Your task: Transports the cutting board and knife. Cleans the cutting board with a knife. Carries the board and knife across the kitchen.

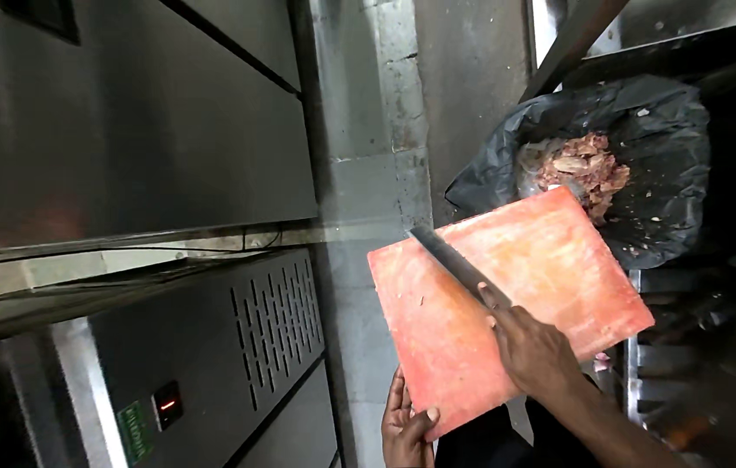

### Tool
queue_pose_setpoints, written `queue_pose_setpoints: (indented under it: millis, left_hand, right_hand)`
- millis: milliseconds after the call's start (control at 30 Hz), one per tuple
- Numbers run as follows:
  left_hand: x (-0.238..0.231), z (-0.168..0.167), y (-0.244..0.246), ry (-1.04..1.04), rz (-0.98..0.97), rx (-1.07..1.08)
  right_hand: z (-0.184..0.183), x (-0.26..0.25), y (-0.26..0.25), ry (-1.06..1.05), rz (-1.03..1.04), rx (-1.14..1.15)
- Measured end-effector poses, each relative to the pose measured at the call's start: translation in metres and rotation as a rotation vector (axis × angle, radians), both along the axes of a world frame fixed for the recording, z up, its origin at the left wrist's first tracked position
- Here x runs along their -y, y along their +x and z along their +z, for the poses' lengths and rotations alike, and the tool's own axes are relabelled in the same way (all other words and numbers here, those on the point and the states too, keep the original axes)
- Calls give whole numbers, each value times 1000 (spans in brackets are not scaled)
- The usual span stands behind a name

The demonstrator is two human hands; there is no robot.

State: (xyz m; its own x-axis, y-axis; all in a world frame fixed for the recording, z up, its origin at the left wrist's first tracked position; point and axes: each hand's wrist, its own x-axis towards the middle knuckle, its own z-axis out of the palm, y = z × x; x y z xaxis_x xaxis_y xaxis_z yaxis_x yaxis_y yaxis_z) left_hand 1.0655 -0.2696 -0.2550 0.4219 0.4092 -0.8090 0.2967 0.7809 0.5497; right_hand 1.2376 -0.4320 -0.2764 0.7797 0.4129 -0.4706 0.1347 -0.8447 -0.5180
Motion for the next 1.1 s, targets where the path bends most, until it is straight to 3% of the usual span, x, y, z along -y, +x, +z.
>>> queue_pose_setpoints:
  millis: [133,267,500,600,733,867,967,1100]
  left_hand:
    - [1,0,-1,-5,-7,0]
    - [-1,3,0,-3,-30,3]
    - [-4,4,-1,-11,-45,17]
    - [-7,0,-1,-3,-61,10]
    - [-11,2,-1,-23,-100,0]
    - [-28,3,6,-95,-311,37]
    - [-40,2,12,-107,-432,-68]
    - [-42,-1,17,-135,-422,-133]
  right_hand:
    - [28,-32,-23,105,121,-103]
    - [26,-31,-11,7,124,-200]
    - [-55,129,92,-421,-397,-268]
    - [-54,158,88,-439,-486,-129]
    - [-7,107,12,-96,-214,42]
    - [26,33,-51,207,99,129]
    - [31,6,-80,236,196,133]
    - [29,-3,-82,139,264,83]
